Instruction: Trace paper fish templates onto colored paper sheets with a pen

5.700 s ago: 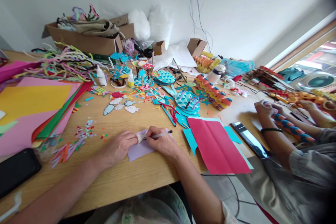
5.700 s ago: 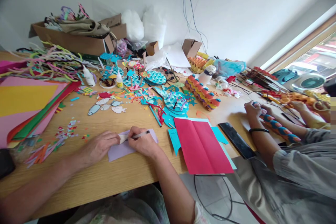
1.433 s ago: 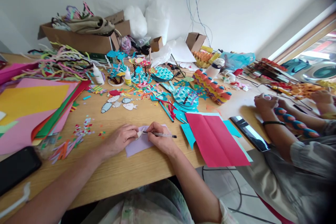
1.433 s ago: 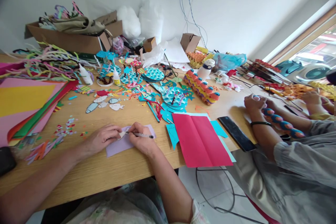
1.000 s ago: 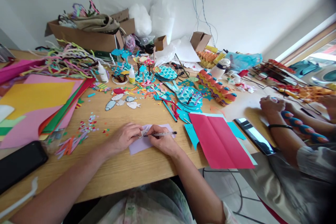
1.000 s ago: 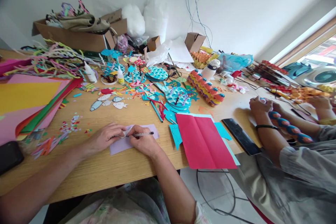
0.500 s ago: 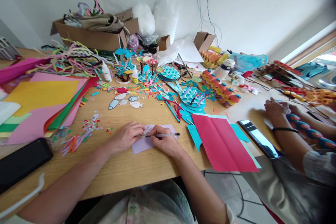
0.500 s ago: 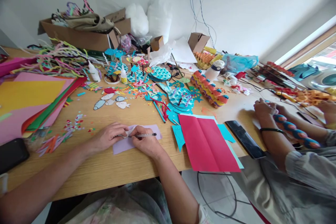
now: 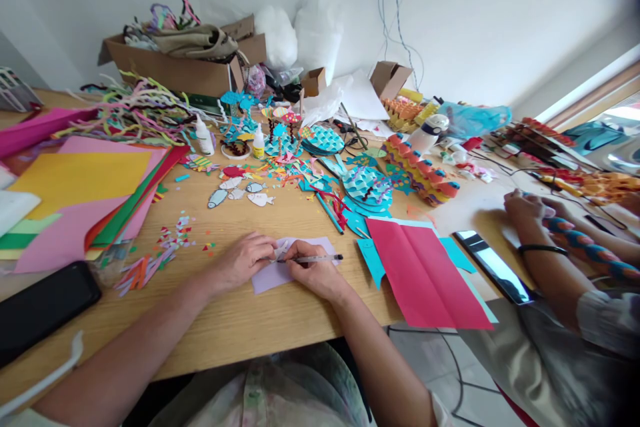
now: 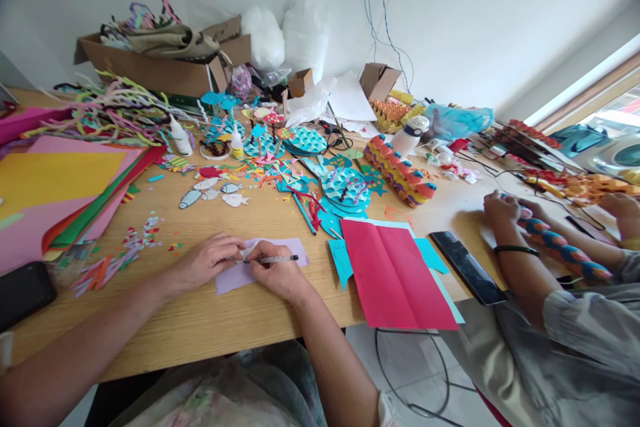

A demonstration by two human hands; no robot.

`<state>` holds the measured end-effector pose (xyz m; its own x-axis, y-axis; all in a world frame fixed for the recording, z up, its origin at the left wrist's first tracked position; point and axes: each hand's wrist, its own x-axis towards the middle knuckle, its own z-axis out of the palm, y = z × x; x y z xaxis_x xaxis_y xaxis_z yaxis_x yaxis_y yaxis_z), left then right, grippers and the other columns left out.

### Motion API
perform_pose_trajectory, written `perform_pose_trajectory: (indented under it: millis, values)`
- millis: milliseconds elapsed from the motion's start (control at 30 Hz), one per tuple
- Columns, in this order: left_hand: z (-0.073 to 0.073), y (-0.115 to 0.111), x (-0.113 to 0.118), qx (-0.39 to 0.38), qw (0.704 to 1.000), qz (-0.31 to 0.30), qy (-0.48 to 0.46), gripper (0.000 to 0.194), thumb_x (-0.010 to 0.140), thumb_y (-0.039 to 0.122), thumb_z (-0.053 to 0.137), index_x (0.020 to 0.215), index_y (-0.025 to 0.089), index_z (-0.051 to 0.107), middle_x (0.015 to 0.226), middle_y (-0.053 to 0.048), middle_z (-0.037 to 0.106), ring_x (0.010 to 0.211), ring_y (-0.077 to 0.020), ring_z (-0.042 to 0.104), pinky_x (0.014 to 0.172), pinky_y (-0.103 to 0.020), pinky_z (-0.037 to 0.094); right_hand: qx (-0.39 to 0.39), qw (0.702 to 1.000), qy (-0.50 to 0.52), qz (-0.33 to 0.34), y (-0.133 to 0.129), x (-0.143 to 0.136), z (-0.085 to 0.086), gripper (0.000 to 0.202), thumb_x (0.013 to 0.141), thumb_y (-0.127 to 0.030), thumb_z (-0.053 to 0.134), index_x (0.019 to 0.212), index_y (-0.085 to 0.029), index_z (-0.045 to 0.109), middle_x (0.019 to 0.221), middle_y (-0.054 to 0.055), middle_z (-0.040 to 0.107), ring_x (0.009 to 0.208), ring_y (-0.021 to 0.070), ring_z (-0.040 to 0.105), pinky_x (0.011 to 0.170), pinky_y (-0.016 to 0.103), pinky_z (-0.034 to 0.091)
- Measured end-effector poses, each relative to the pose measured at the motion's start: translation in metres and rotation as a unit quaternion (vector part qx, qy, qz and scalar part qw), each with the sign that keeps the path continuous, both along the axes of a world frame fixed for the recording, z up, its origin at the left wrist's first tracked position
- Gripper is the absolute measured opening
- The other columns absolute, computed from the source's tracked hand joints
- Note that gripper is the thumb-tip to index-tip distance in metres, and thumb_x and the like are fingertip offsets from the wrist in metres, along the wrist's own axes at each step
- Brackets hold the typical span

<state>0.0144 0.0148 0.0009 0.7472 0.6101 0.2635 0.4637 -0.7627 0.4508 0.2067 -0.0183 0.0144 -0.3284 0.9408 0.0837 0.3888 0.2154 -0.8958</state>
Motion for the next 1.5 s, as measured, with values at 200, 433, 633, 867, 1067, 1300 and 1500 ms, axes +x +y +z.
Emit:
perform_pose_trajectory:
  millis: [200,433,633,867,1067,1300,1500]
  values:
    - [-0.0009,-0.0006,-0.0001,0.001,1.0,0.001,0.004,0.012,0.082,0.011,0.052,0.081,0.019,0.06,0.101,-0.003,0.063,0.094,-0.0168,0.054,0.083,-0.031,0.042,-0.005,1.0,0.002,-0.003,-0.0007,-0.0009,0.002,0.012,0.068,-0.01,0.05,0.072,-0.015,0.06,0.057,-0.004,0.051,0.049,0.0066,0.038,0.046,0.018,0.029]
    - [-0.0016,-0.0005,-0.001,0.004,1.0,-0.001,0.003,0.011,0.082,0.011,0.052,0.082,0.018,0.06,0.101,-0.005,0.063,0.094,-0.0176,0.054,0.082,-0.032,0.043,-0.005,1.0,-0.009,-0.001,-0.0011,-0.0008,0.0034,0.012,0.068,-0.01,0.05,0.072,-0.016,0.06,0.058,-0.004,0.052,0.05,0.0064,0.039,0.048,0.017,0.031]
    - [-0.0021,-0.0001,-0.0013,0.001,1.0,-0.005,-0.001,0.012,0.083,0.012,0.05,0.082,0.018,0.061,0.102,-0.005,0.062,0.093,-0.0182,0.054,0.082,-0.033,0.043,0.001,1.0,-0.007,-0.008,0.0003,0.0001,0.0016,0.013,0.067,-0.009,0.049,0.071,-0.016,0.058,0.057,-0.005,0.051,0.049,0.0062,0.039,0.047,0.017,0.031]
    - [-0.004,0.0,-0.0012,0.004,1.0,-0.008,-0.012,0.015,0.085,0.013,0.047,0.083,0.019,0.061,0.104,-0.005,0.062,0.095,-0.0171,0.054,0.083,-0.032,0.042,0.004,0.999,-0.016,-0.036,0.0027,-0.0002,0.0033,0.01,0.067,-0.011,0.048,0.068,-0.017,0.056,0.056,-0.005,0.05,0.049,0.0068,0.039,0.047,0.017,0.03]
    - [0.0028,-0.0015,0.0007,-0.003,1.0,-0.023,-0.012,0.014,0.086,0.014,0.046,0.081,0.018,0.059,0.095,-0.004,0.065,0.088,-0.0166,0.056,0.079,-0.031,0.043,0.01,0.998,-0.026,-0.054,0.0052,-0.0006,0.0036,0.01,0.067,-0.012,0.048,0.066,-0.017,0.056,0.055,-0.005,0.05,0.049,0.0074,0.039,0.046,0.018,0.029]
    - [0.0039,-0.0005,0.0012,-0.014,0.999,-0.025,-0.016,0.015,0.085,0.015,0.045,0.078,0.019,0.058,0.092,-0.004,0.065,0.088,-0.0161,0.055,0.079,-0.031,0.043,0.008,0.996,-0.046,-0.072,0.0069,-0.0011,0.0066,0.009,0.067,-0.013,0.049,0.064,-0.018,0.055,0.052,-0.006,0.048,0.047,0.0075,0.038,0.046,0.018,0.029]
    - [0.0016,-0.0004,0.0009,-0.003,0.999,-0.026,-0.027,0.014,0.085,0.014,0.045,0.078,0.018,0.057,0.093,-0.004,0.065,0.088,-0.0162,0.056,0.079,-0.031,0.043,0.021,0.994,-0.042,-0.098,0.0071,-0.0027,0.0037,0.009,0.067,-0.014,0.048,0.063,-0.019,0.054,0.055,-0.004,0.052,0.05,0.0087,0.042,0.047,0.019,0.031]
